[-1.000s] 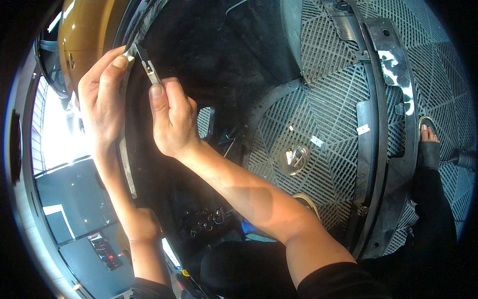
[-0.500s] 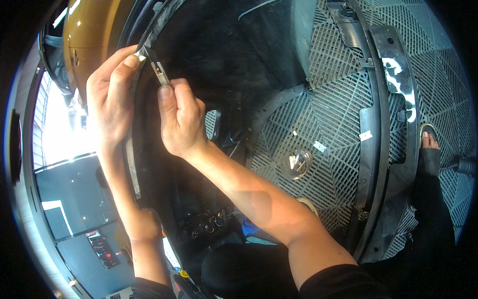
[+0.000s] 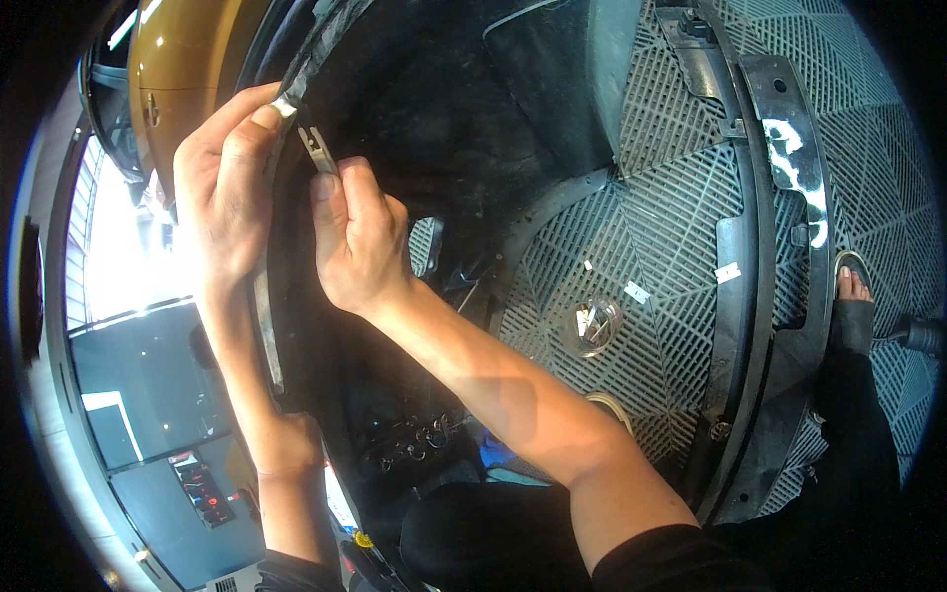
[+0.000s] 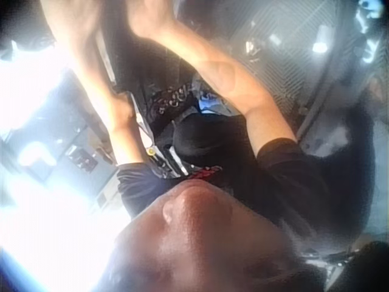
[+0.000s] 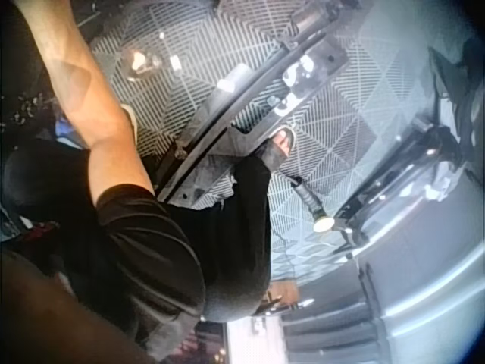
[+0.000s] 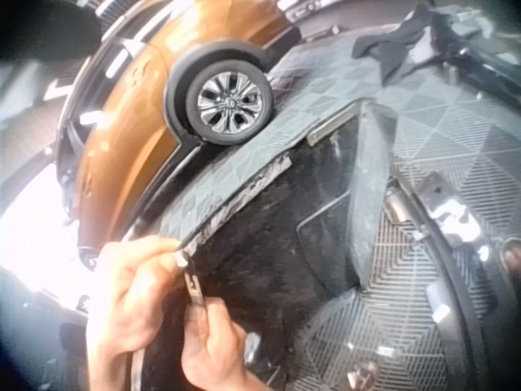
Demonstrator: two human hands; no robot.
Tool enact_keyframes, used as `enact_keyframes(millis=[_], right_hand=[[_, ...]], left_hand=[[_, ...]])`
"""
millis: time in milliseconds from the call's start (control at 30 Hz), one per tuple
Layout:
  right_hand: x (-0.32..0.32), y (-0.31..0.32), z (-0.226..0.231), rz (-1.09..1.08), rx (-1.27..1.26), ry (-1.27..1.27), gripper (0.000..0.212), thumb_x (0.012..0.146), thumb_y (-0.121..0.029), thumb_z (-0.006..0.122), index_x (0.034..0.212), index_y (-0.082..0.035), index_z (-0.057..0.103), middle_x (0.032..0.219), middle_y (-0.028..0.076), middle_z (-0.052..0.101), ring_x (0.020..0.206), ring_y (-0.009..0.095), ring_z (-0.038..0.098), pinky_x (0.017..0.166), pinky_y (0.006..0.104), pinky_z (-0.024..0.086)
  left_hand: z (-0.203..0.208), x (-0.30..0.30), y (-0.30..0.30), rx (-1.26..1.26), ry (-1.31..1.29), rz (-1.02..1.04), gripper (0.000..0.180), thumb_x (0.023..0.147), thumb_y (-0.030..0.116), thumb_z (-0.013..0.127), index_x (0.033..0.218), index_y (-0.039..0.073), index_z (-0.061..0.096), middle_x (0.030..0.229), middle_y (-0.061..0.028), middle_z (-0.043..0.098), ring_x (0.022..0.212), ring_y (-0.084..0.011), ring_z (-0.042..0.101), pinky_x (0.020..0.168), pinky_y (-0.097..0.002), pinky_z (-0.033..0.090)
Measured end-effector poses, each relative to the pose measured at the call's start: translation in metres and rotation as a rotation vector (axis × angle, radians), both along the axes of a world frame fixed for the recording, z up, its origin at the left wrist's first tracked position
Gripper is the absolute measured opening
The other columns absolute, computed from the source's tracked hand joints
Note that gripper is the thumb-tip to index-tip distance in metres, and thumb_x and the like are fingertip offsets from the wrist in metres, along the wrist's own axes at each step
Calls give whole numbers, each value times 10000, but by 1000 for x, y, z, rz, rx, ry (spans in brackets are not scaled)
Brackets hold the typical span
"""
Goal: The person trims excess material from the edge of a black car interior trim piece using a utility knife. They hold the trim piece with one hand and carefully cut along the perimeter with the other, then peel away the trimmed strip.
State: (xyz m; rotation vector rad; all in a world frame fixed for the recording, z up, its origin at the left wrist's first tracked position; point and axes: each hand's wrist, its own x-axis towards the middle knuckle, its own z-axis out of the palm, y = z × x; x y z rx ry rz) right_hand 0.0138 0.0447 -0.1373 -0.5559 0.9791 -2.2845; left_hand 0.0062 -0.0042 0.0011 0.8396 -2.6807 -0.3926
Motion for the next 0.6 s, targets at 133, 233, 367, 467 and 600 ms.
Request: enact_keyframes(millis=[133, 233, 367, 467, 600], right_hand=[[2, -4, -1, -80, 8, 48, 252, 1087, -250, 471, 986, -23, 508, 695, 174, 601, 625, 356, 672, 558, 380, 484], [4, 2, 3, -27, 26, 24, 248, 1085, -244, 470, 996, -15, 509, 702, 183, 609, 633, 370, 672, 565, 392, 489], [0, 3, -1, 23, 20, 10, 246, 1081, -244, 474, 1041, -6, 522, 731, 189, 635, 649, 368, 682, 584, 410, 499], [-2, 3, 1, 20, -14, -45, 240, 1076, -240, 477, 1083, -6, 532, 745, 181, 650, 647, 345, 688, 588, 415, 502], [-9, 4, -2, 52, -68, -66, 228, 1071, -233, 490, 1117, -16, 540, 738, 140, 641, 601, 260, 660, 574, 375, 496]], left_hand=[[2, -2, -1, -21, -16, -6, 283, 1001, 176, 542, 1082, -49, 694, 673, -59, 597, 638, -86, 531, 599, -278, 452], [2, -2, 2, 17, -6, 46, 272, 992, 188, 575, 1047, -45, 706, 658, -56, 596, 629, -76, 525, 586, -276, 447], [1, -7, 5, 5, -54, 72, 266, 967, 236, 686, 963, -27, 729, 636, -47, 610, 601, -61, 525, 545, -273, 437], [-1, -7, 5, -43, -40, 75, 278, 947, 263, 740, 934, -15, 740, 639, -46, 638, 591, -55, 543, 530, -269, 442], [-1, -6, 5, -41, 23, 86, 276, 957, 265, 735, 966, -11, 747, 663, -54, 669, 609, -56, 580, 556, -254, 474]])
